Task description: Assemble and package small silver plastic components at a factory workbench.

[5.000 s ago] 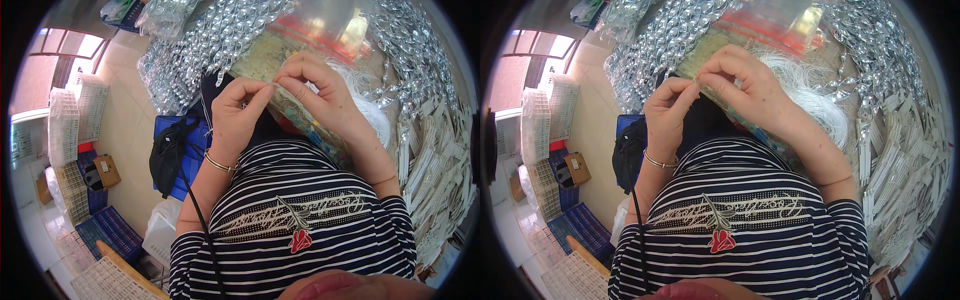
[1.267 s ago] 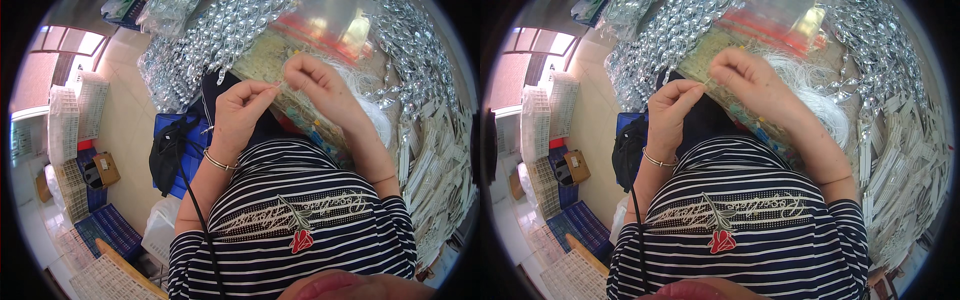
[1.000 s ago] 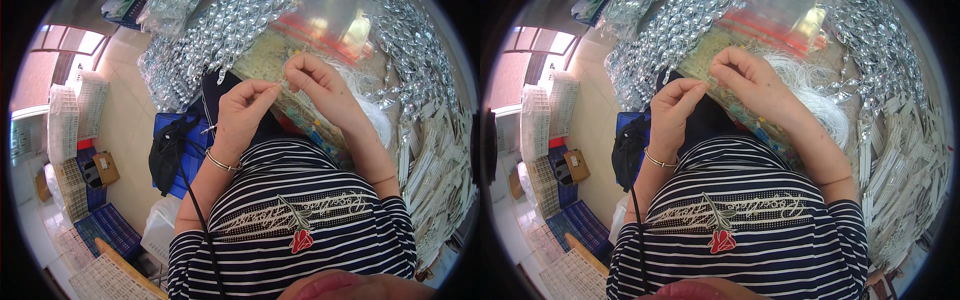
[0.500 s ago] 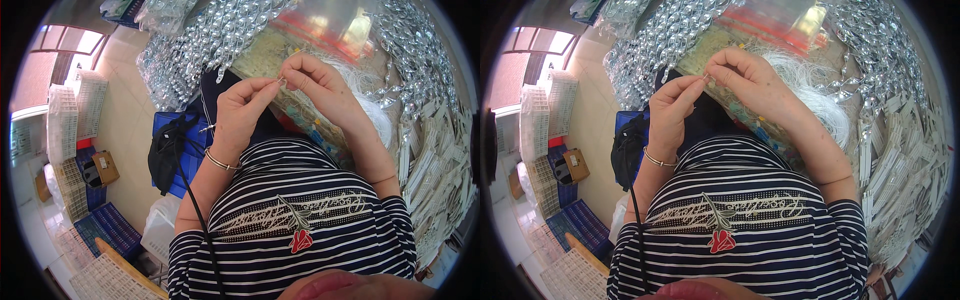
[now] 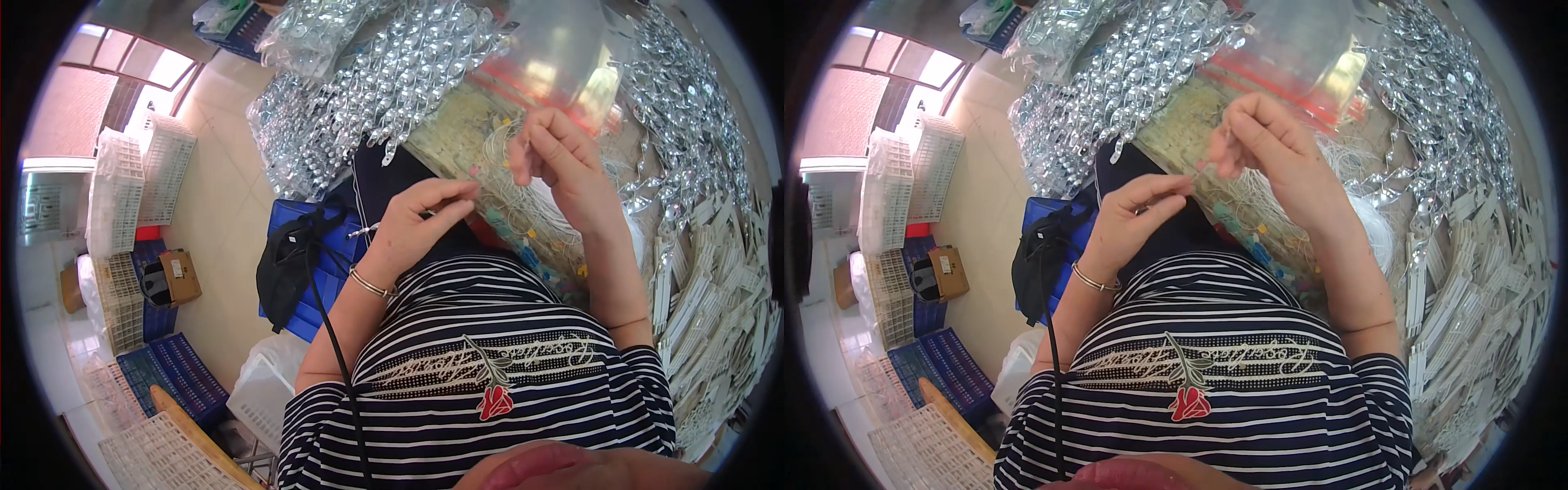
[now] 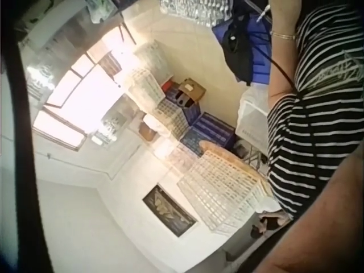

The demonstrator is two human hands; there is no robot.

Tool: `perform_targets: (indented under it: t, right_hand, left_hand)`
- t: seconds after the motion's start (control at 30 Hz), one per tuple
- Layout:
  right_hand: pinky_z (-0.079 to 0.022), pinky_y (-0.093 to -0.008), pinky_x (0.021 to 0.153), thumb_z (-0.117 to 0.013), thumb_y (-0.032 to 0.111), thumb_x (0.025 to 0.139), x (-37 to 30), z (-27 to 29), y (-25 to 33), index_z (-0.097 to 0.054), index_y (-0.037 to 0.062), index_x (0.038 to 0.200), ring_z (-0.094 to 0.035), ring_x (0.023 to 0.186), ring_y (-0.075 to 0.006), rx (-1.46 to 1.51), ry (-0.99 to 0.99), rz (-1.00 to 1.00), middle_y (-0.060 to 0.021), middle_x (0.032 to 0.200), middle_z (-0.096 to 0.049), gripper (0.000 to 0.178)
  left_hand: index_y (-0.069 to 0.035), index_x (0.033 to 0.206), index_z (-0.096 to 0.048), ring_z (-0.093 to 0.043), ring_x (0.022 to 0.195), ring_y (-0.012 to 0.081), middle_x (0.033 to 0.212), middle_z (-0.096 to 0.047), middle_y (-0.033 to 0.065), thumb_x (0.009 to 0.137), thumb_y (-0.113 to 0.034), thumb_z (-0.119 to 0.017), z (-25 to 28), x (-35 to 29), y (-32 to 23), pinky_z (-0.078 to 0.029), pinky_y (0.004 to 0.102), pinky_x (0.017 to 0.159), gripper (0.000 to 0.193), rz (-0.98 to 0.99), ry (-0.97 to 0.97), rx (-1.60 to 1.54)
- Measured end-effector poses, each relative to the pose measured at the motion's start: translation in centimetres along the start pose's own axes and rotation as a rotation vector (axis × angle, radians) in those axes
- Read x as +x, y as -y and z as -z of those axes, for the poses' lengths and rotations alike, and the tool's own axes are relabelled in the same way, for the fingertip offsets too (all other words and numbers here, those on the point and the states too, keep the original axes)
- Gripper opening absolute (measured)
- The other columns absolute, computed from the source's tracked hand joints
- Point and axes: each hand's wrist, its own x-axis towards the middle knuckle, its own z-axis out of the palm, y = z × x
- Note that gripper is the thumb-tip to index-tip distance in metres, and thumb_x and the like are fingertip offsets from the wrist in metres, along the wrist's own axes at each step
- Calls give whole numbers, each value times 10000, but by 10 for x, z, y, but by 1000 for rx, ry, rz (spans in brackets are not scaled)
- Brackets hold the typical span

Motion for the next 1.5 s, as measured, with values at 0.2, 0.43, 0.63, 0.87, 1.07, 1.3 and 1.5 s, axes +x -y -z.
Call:
perform_targets:
  t: [0.2,0.43,0.63,0.87,1.07,1.3,1.5]
  right_hand:
    - [-385,-207,602,-426,185,969,4,13,4,-486,76,947,-479,631,-92,70,-99,50,-7,721,-489,126]
    - [-389,-222,610,-415,155,971,10,37,19,-490,51,961,-467,652,-102,91,-223,126,-9,753,-485,129]
    - [-452,-271,707,-422,176,970,37,53,37,-517,26,1003,-546,759,-129,-60,-227,165,-52,864,-564,181]
    - [-498,-296,764,-470,155,957,81,59,54,-577,-11,1012,-595,881,-160,-110,-387,209,-53,862,-613,205]
    - [-458,-278,858,-497,255,939,61,93,10,-594,32,1092,-566,996,-123,-539,-342,138,-42,1062,-621,287]
    - [-426,-238,799,-545,259,905,31,122,15,-621,44,1076,-533,878,-83,-863,-454,-3,7,957,-615,286]
    - [-421,-244,806,-553,248,889,4,183,40,-619,28,1090,-554,906,-112,-1015,-635,-99,-30,955,-638,305]
  left_hand:
    - [-20,1231,-530,-591,947,117,1050,-623,46,793,6,-650,8,-24,42,-471,249,825,454,70,15,95]
    - [-29,1074,-622,-608,764,149,873,-625,78,796,-55,-653,30,-50,55,-473,245,700,281,56,-43,400]
    - [-1,987,-649,-572,707,174,775,-601,84,842,-58,-597,46,-28,37,-443,267,654,164,-150,-287,427]
    - [16,1100,-593,-562,787,285,875,-580,150,864,-49,-557,68,46,13,-452,341,708,248,-340,-501,834]
    - [6,1145,-554,-551,852,321,919,-572,174,860,-14,-492,89,98,19,-442,388,741,292,-460,-542,992]
    - [-7,1158,-555,-550,867,332,932,-577,184,789,59,-454,103,123,32,-435,405,777,389,-366,-515,1185]
    - [-31,1229,-518,-510,978,325,1072,-564,160,761,74,-452,100,123,35,-389,411,881,484,-388,-511,1268]
